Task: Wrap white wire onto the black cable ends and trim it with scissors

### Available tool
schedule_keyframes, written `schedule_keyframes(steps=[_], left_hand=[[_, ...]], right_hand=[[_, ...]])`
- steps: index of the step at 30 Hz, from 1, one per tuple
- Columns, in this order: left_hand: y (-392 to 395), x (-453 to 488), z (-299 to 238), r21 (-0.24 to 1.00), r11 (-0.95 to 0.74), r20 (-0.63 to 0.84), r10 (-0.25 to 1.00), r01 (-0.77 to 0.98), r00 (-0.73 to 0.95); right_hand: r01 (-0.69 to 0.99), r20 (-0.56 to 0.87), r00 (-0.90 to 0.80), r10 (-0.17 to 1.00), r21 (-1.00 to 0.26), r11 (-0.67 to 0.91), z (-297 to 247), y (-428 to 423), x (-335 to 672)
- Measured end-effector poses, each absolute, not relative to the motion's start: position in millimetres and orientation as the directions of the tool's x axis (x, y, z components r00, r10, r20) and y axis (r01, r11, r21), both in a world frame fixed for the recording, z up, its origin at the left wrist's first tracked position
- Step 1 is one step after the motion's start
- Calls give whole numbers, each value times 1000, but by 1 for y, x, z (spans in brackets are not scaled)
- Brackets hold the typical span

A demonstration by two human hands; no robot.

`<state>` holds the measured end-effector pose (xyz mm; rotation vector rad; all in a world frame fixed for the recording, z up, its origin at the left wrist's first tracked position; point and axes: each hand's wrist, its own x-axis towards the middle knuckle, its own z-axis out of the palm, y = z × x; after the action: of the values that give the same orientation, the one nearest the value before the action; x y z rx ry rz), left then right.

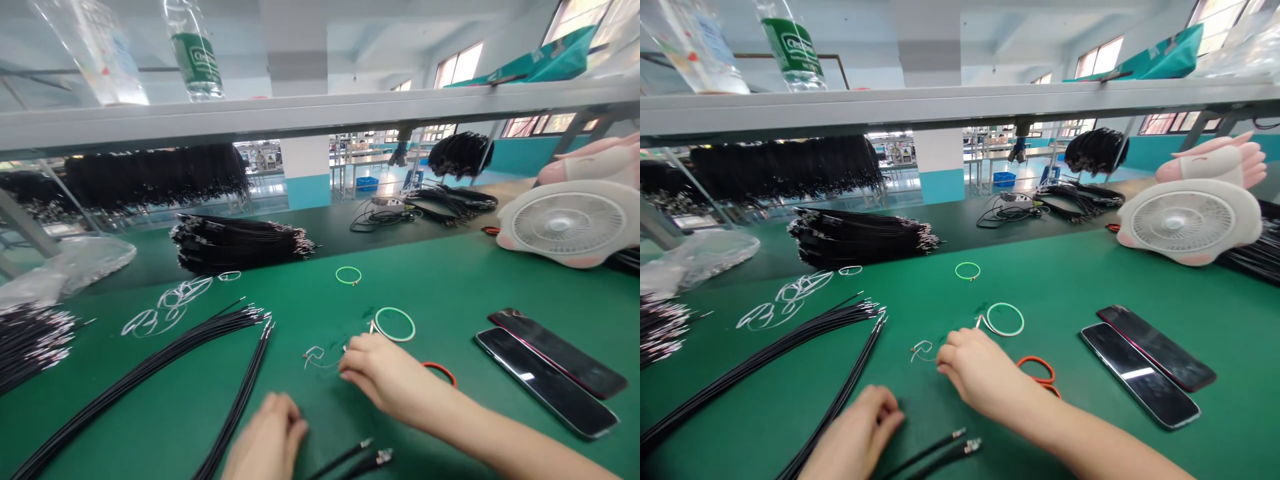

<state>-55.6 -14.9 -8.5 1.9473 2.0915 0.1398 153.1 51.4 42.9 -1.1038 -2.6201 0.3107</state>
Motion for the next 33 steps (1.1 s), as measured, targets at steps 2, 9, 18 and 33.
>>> schedule_keyframes(steps=[2, 9, 18, 33], left_hand=[[5, -78, 5, 65, 271, -10, 963, 960, -271], [19, -95, 8, 68, 338, 77, 936, 939, -343], [15, -74, 12, 433, 188, 105, 961, 882, -257], [18, -77, -3, 218, 262, 92, 954, 940, -287]], right_hand=[[724, 165, -599, 784, -309, 617, 34, 58, 122], [760, 158, -499, 852, -392, 518, 8, 77, 82], [319, 38, -442, 896, -927, 196, 16, 40, 127], [-125, -66, -308, 949, -986, -110, -16, 24, 131]])
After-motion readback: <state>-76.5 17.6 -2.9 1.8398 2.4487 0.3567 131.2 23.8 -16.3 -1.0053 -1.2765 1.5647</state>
